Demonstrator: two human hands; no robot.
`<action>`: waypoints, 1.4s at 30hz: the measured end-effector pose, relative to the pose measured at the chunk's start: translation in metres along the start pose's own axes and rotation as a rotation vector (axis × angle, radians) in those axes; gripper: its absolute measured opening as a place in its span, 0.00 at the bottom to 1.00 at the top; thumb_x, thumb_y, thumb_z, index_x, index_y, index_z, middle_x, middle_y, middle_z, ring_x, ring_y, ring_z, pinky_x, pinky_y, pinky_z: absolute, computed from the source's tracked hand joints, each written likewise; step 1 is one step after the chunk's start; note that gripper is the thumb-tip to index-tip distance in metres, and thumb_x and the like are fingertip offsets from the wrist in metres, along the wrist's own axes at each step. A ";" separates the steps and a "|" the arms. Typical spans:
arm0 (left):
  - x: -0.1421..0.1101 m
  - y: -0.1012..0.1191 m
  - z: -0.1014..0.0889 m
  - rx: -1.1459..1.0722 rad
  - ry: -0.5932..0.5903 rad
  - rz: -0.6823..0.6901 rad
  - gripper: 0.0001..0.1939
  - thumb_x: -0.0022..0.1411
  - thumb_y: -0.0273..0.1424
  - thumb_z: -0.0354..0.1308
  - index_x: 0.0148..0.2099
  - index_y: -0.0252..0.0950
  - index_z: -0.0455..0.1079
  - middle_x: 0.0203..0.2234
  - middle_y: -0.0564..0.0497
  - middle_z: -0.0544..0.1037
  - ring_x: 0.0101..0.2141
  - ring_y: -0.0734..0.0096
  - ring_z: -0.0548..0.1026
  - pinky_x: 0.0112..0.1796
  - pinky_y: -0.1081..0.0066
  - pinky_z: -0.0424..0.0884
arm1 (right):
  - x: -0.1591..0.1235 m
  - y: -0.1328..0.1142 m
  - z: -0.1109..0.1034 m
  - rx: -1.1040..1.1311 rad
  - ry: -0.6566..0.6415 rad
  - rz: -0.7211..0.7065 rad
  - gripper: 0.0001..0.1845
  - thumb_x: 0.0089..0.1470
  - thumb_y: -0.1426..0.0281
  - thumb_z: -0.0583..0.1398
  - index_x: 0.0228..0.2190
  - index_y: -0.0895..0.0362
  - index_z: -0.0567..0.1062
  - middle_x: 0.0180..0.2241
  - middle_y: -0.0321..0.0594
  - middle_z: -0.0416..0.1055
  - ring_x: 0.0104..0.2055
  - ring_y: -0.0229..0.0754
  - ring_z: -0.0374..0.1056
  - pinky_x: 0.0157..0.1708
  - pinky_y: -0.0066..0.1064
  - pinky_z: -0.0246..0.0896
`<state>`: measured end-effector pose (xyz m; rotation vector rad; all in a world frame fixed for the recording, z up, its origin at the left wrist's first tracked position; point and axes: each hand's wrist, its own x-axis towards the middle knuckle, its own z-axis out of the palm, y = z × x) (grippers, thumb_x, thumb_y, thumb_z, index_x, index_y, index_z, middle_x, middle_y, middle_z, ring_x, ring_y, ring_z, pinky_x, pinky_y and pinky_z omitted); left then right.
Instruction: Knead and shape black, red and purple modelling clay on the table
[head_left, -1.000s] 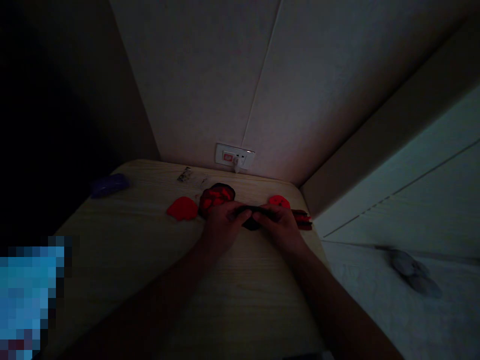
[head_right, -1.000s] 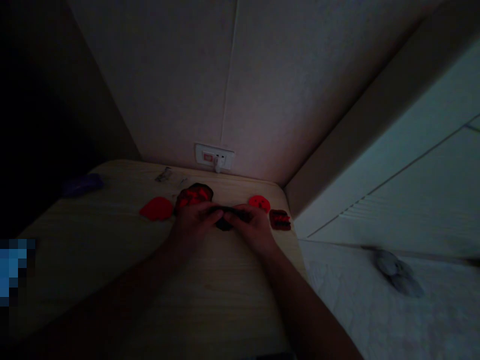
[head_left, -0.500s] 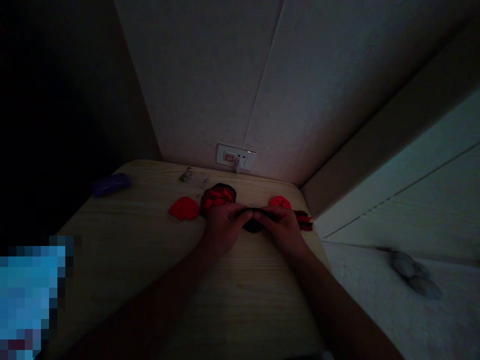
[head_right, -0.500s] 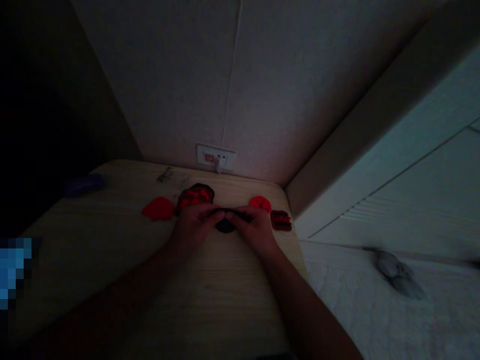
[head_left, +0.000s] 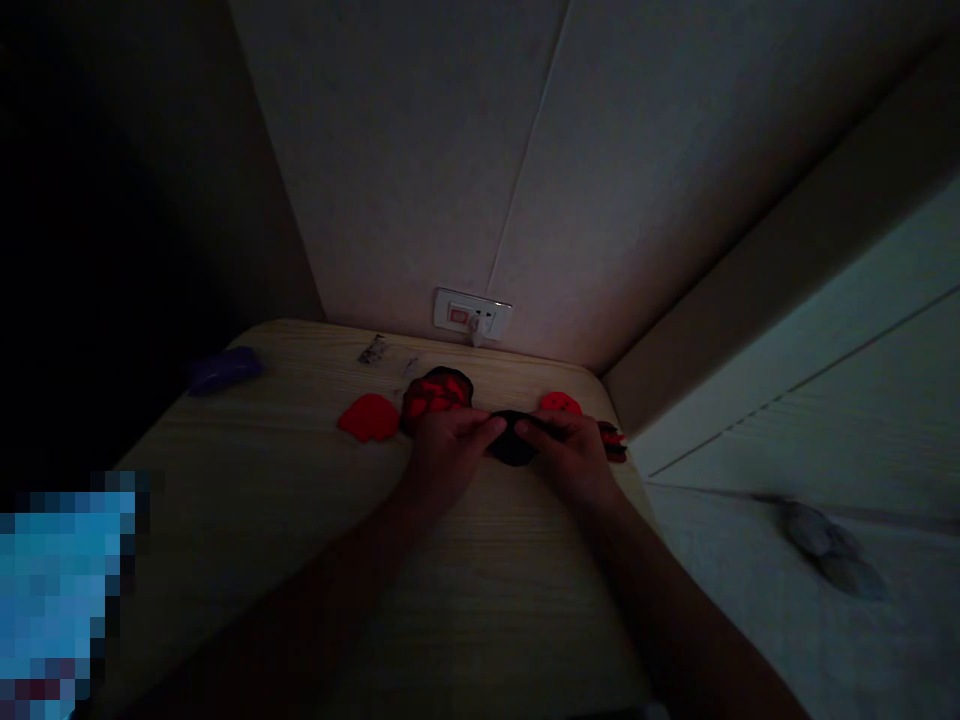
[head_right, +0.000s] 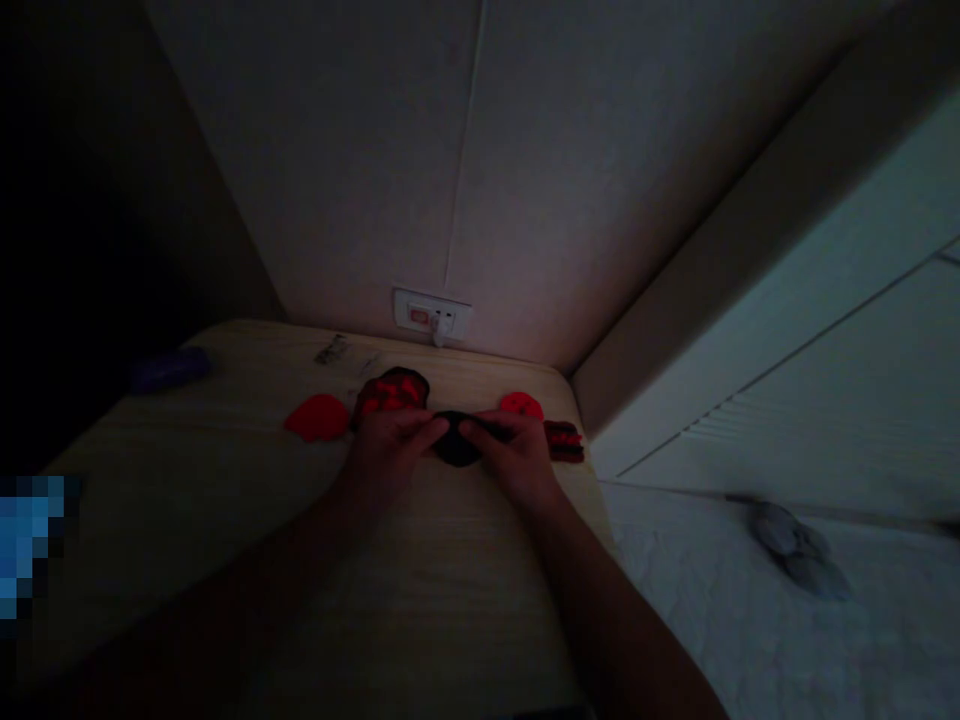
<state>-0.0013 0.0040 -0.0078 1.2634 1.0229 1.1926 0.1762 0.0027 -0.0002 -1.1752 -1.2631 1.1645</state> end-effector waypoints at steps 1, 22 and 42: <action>0.000 -0.001 0.000 -0.015 -0.001 0.006 0.15 0.60 0.42 0.63 0.36 0.34 0.80 0.27 0.49 0.83 0.31 0.63 0.80 0.34 0.69 0.76 | 0.000 0.000 0.000 0.016 0.001 0.009 0.11 0.44 0.61 0.74 0.30 0.54 0.85 0.29 0.38 0.82 0.29 0.42 0.75 0.34 0.34 0.72; 0.002 0.007 -0.003 0.000 0.150 0.020 0.14 0.58 0.41 0.63 0.35 0.34 0.80 0.25 0.50 0.82 0.28 0.66 0.79 0.30 0.72 0.73 | 0.000 -0.004 0.003 0.041 -0.011 0.013 0.13 0.46 0.60 0.73 0.32 0.54 0.85 0.28 0.39 0.82 0.27 0.41 0.75 0.29 0.31 0.71; 0.002 0.008 0.000 -0.092 0.120 -0.043 0.15 0.54 0.39 0.67 0.36 0.31 0.79 0.28 0.48 0.83 0.30 0.64 0.80 0.32 0.70 0.74 | 0.002 -0.008 0.001 0.028 0.011 0.045 0.15 0.44 0.58 0.73 0.26 0.57 0.83 0.19 0.38 0.78 0.19 0.37 0.70 0.20 0.26 0.64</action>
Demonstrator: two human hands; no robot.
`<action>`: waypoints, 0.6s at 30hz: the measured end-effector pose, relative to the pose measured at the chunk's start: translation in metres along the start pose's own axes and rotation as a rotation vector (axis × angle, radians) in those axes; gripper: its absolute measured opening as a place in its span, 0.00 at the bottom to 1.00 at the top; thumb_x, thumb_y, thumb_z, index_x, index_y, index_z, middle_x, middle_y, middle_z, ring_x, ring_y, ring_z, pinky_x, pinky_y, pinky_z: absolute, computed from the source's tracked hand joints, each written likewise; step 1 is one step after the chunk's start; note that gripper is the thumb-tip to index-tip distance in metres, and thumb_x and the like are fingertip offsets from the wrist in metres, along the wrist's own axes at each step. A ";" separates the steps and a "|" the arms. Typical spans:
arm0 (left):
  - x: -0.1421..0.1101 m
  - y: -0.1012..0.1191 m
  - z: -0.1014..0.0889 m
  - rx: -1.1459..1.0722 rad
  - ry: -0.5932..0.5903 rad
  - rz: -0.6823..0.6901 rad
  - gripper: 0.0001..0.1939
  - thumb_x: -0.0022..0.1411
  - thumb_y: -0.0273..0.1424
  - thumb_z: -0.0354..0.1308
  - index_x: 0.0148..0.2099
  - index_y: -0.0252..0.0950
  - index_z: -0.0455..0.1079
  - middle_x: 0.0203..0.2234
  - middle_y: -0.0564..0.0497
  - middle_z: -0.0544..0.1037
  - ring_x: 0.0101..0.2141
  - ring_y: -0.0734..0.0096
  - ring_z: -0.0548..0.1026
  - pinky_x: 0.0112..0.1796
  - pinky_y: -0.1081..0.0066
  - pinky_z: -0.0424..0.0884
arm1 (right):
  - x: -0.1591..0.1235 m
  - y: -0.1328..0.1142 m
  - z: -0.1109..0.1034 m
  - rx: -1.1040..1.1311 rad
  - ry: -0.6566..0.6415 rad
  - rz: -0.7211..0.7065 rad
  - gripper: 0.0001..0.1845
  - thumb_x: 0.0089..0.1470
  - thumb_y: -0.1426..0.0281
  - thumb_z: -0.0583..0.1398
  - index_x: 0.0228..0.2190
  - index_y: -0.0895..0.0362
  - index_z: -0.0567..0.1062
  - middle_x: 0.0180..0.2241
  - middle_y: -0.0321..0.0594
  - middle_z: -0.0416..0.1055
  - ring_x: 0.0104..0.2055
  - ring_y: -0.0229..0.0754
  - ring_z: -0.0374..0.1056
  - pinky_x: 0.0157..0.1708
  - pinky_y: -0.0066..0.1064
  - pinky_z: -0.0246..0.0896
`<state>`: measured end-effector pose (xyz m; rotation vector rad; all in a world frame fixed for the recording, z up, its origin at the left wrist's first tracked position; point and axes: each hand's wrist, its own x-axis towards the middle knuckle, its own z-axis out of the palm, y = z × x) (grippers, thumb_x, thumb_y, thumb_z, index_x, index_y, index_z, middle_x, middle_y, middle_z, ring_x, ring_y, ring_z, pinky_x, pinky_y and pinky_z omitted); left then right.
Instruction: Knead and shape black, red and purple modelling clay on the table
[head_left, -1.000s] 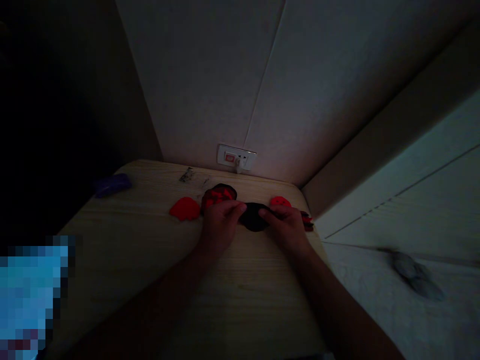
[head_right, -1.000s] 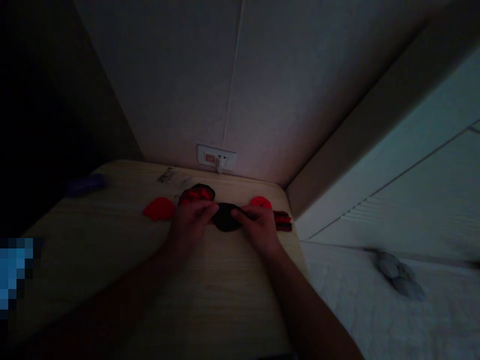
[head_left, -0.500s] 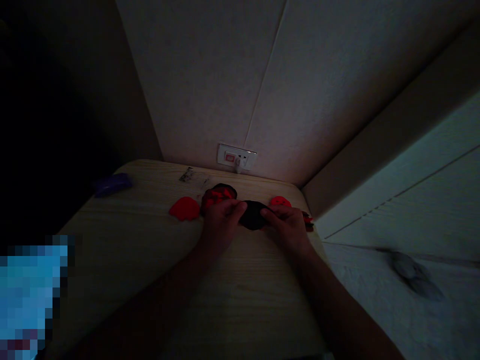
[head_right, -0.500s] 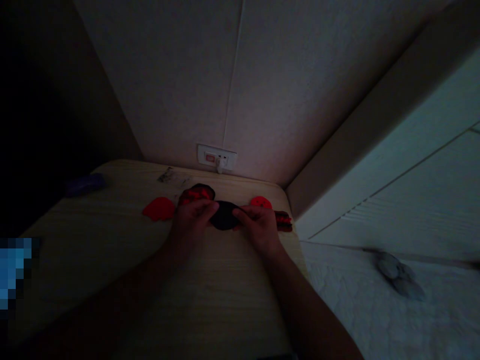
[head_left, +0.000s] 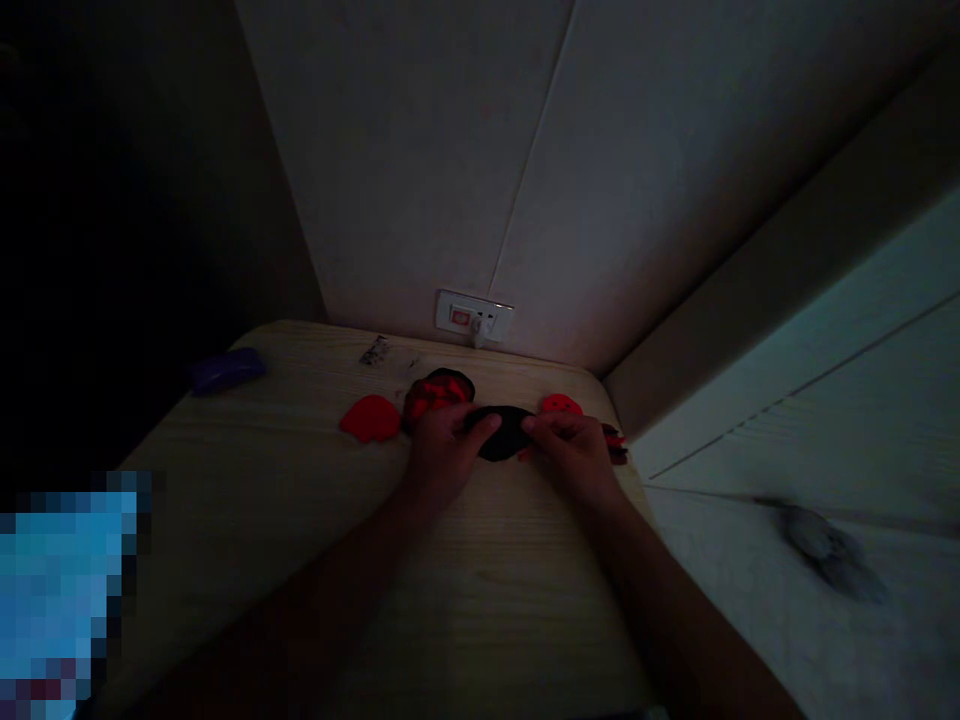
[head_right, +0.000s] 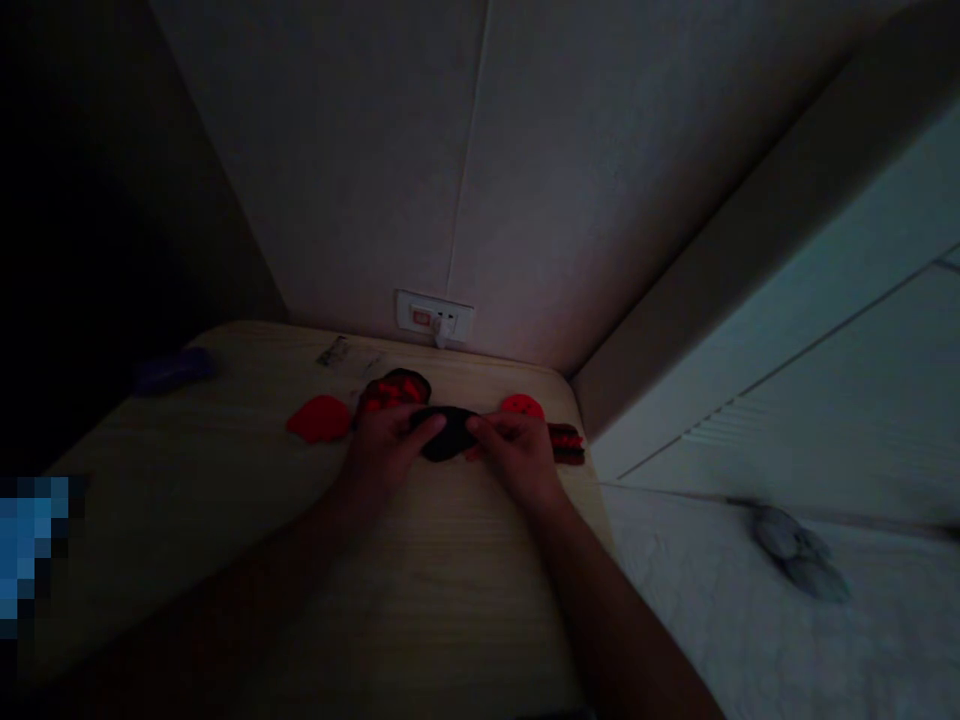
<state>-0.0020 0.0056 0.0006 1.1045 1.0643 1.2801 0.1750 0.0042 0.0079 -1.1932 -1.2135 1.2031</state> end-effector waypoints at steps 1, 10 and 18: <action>0.000 0.001 0.000 0.004 0.022 0.006 0.14 0.54 0.39 0.67 0.36 0.31 0.79 0.27 0.48 0.83 0.29 0.65 0.79 0.32 0.71 0.74 | 0.000 0.000 0.001 0.017 -0.004 0.012 0.15 0.44 0.58 0.74 0.26 0.57 0.83 0.20 0.38 0.78 0.19 0.37 0.71 0.21 0.26 0.64; 0.003 -0.005 -0.001 -0.032 0.029 0.018 0.19 0.58 0.46 0.62 0.31 0.32 0.77 0.22 0.51 0.77 0.26 0.69 0.75 0.28 0.73 0.70 | 0.000 -0.003 -0.002 0.067 0.002 0.041 0.14 0.44 0.60 0.74 0.24 0.58 0.82 0.20 0.39 0.78 0.20 0.37 0.72 0.24 0.27 0.68; 0.000 -0.008 -0.003 0.140 -0.021 0.098 0.19 0.62 0.44 0.60 0.28 0.32 0.76 0.20 0.53 0.73 0.24 0.72 0.71 0.26 0.75 0.65 | -0.002 0.005 0.001 0.059 -0.079 0.040 0.14 0.43 0.61 0.74 0.29 0.57 0.84 0.24 0.38 0.79 0.24 0.38 0.71 0.26 0.29 0.66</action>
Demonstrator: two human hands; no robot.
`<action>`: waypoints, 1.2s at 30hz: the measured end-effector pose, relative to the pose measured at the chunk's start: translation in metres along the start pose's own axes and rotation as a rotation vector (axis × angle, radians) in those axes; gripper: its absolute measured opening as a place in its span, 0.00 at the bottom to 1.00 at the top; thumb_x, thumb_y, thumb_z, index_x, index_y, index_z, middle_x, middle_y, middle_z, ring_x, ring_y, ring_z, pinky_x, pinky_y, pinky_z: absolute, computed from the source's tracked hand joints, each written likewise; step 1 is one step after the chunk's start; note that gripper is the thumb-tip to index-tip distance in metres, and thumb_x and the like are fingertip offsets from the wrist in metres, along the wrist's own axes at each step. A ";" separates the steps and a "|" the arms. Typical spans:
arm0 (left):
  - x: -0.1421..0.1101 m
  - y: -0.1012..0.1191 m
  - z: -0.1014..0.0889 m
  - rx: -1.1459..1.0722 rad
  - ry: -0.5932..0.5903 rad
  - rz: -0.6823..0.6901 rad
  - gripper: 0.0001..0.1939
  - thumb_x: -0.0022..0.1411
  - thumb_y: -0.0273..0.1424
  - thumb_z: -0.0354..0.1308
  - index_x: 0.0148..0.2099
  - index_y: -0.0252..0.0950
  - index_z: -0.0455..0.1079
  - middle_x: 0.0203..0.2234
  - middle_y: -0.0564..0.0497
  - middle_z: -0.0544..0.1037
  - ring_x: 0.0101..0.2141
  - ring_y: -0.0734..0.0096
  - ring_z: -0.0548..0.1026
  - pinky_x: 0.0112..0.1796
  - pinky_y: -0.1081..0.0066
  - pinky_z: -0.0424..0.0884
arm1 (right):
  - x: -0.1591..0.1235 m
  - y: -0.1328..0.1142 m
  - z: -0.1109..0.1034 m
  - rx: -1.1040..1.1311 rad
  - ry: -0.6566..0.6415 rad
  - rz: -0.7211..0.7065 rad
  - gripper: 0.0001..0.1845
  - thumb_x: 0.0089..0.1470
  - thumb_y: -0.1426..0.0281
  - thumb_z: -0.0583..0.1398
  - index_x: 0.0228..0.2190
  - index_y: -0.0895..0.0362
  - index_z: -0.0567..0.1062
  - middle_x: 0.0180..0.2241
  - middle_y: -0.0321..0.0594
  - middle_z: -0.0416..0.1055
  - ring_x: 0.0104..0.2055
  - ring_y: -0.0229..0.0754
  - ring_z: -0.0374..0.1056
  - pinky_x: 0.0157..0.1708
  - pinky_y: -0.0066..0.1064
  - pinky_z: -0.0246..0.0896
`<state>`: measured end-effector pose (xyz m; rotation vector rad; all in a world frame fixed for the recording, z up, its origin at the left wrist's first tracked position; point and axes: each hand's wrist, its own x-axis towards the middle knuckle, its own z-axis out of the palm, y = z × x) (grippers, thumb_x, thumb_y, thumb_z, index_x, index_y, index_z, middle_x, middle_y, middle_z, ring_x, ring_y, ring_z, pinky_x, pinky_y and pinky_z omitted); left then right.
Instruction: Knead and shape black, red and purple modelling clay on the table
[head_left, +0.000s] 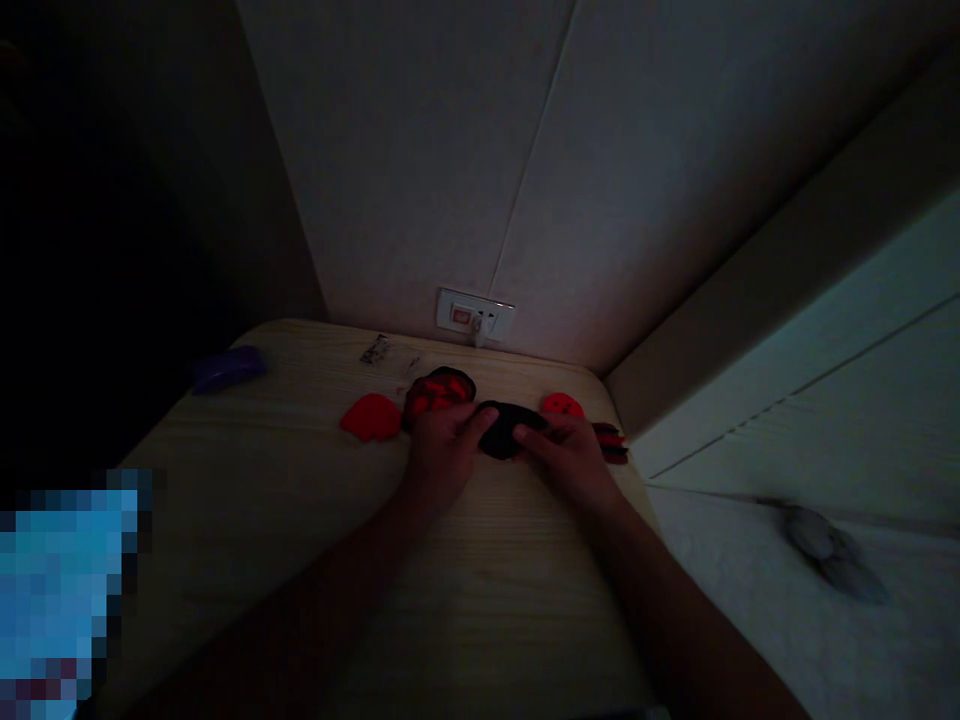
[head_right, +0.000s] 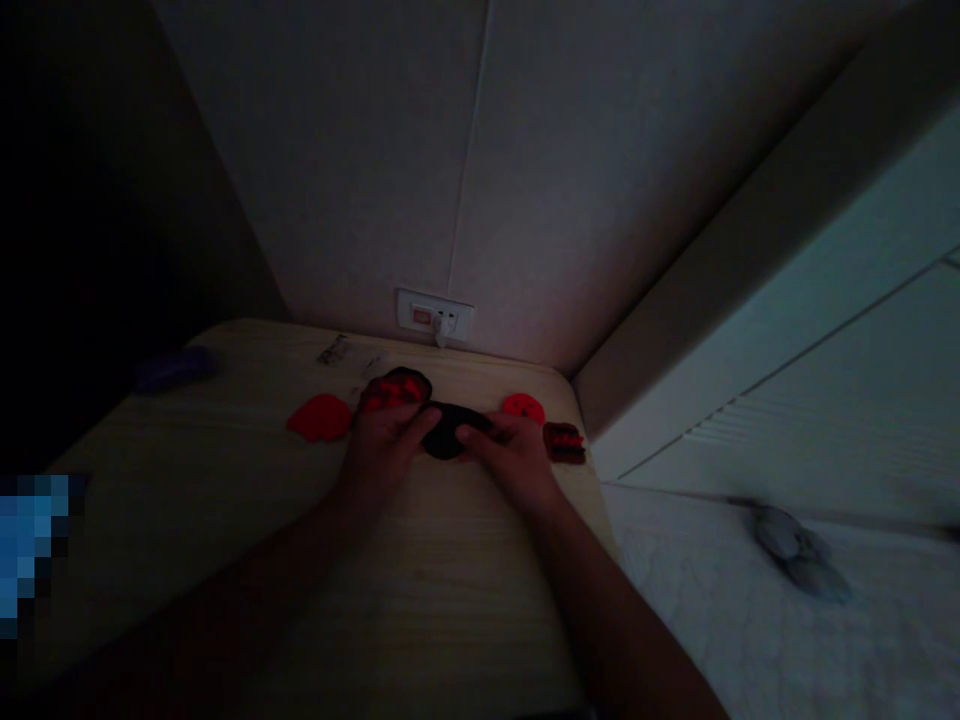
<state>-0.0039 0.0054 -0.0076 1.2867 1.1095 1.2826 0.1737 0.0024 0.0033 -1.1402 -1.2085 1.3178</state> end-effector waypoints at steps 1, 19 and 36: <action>0.000 0.000 0.001 -0.040 -0.023 -0.015 0.19 0.62 0.44 0.60 0.29 0.33 0.76 0.21 0.52 0.74 0.25 0.71 0.72 0.27 0.74 0.67 | 0.000 0.001 0.000 -0.014 0.014 -0.007 0.13 0.43 0.62 0.75 0.28 0.57 0.83 0.23 0.37 0.79 0.23 0.38 0.71 0.26 0.29 0.65; -0.001 0.000 0.007 -0.290 -0.141 -0.135 0.17 0.56 0.42 0.66 0.39 0.32 0.79 0.30 0.48 0.83 0.33 0.60 0.82 0.37 0.63 0.79 | 0.000 0.005 -0.004 -0.001 0.050 -0.004 0.12 0.44 0.63 0.74 0.31 0.55 0.84 0.29 0.37 0.80 0.31 0.40 0.73 0.36 0.33 0.68; -0.002 0.003 0.007 -0.269 -0.155 -0.176 0.13 0.53 0.39 0.68 0.34 0.33 0.78 0.27 0.49 0.82 0.30 0.61 0.82 0.34 0.64 0.80 | -0.001 0.005 -0.001 -0.062 0.064 -0.037 0.12 0.44 0.62 0.74 0.31 0.53 0.83 0.29 0.36 0.79 0.31 0.39 0.73 0.35 0.31 0.68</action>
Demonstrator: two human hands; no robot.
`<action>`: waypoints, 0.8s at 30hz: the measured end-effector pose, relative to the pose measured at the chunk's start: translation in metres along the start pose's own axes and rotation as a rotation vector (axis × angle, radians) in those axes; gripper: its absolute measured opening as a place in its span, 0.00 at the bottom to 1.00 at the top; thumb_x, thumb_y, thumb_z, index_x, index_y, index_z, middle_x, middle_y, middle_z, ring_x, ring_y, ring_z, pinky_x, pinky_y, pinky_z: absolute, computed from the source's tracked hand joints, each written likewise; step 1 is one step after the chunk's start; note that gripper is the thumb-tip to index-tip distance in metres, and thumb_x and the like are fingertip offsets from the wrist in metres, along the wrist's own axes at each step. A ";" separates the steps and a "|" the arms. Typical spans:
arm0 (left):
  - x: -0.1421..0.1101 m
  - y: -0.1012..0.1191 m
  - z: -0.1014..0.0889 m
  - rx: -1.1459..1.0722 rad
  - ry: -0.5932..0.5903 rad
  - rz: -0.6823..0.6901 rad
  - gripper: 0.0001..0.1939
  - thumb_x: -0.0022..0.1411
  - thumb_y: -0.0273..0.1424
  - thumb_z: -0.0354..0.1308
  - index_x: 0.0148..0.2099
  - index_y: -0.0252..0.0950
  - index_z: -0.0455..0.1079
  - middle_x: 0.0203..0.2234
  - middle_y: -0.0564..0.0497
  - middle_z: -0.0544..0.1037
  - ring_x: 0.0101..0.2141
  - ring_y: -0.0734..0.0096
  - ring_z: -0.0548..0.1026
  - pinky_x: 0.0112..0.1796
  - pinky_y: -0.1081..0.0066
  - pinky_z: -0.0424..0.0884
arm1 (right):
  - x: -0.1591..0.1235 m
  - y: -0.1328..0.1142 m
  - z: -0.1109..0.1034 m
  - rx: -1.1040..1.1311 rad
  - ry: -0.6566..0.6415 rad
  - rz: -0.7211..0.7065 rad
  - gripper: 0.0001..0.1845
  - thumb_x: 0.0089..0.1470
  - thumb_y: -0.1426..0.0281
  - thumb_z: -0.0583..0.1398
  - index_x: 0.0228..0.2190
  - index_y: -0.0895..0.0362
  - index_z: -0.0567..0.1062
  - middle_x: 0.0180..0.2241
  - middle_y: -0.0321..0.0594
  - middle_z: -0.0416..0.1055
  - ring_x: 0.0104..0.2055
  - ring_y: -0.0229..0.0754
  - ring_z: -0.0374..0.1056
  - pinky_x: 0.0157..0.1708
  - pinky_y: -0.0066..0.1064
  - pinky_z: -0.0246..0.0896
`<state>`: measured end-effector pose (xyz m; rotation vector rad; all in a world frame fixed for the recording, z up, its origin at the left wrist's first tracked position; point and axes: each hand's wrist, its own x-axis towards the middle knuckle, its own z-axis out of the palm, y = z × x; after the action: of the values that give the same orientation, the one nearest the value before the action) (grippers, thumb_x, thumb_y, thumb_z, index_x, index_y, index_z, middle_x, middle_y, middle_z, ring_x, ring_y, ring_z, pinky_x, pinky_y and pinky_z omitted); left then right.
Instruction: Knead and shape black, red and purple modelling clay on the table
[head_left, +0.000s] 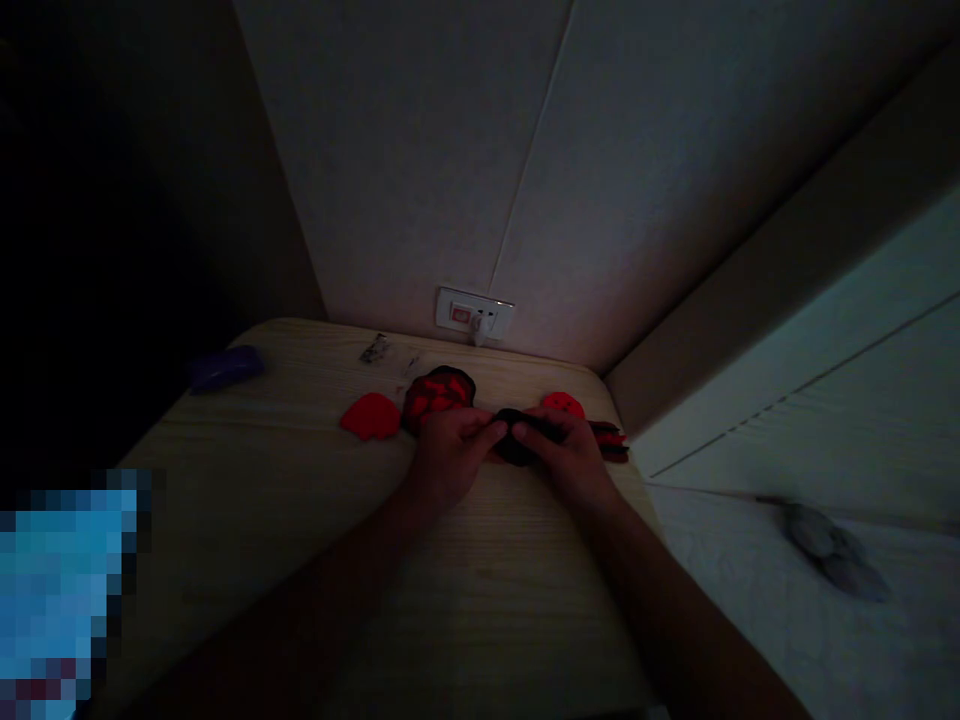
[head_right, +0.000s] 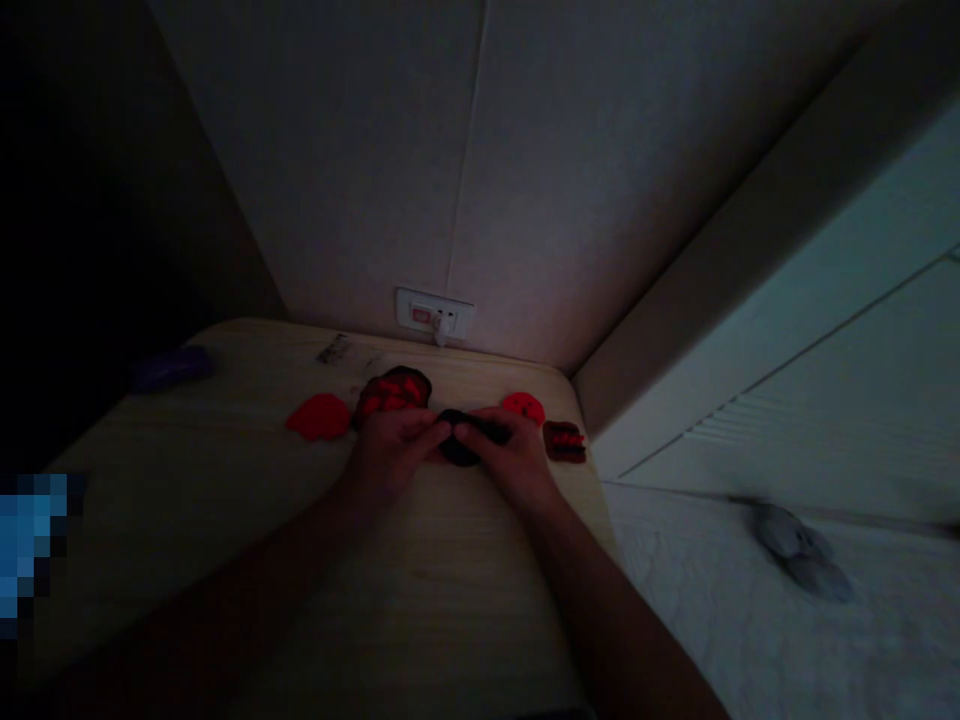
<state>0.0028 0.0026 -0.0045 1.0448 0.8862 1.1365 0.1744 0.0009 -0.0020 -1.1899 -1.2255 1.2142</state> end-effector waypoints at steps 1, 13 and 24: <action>0.000 0.000 0.000 0.019 0.003 0.006 0.12 0.53 0.38 0.67 0.34 0.34 0.78 0.27 0.49 0.82 0.30 0.62 0.81 0.34 0.64 0.79 | 0.000 -0.001 0.000 -0.010 -0.006 0.003 0.12 0.44 0.62 0.74 0.31 0.54 0.84 0.29 0.36 0.79 0.31 0.39 0.73 0.35 0.31 0.69; 0.003 -0.002 0.000 -0.035 0.098 0.030 0.14 0.51 0.38 0.69 0.35 0.32 0.77 0.30 0.47 0.83 0.32 0.62 0.82 0.35 0.66 0.79 | 0.003 0.001 -0.003 0.005 0.003 -0.004 0.12 0.43 0.63 0.75 0.31 0.54 0.84 0.30 0.37 0.82 0.30 0.41 0.75 0.35 0.32 0.70; 0.004 -0.003 -0.002 -0.046 0.049 0.029 0.16 0.50 0.38 0.70 0.37 0.32 0.78 0.29 0.48 0.83 0.32 0.61 0.82 0.36 0.65 0.78 | 0.001 -0.001 -0.004 -0.006 -0.033 0.024 0.11 0.45 0.62 0.74 0.30 0.55 0.85 0.26 0.38 0.81 0.25 0.39 0.72 0.25 0.29 0.67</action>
<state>0.0027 0.0067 -0.0075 0.9986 0.8817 1.2056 0.1780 0.0023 -0.0007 -1.1958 -1.2431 1.2529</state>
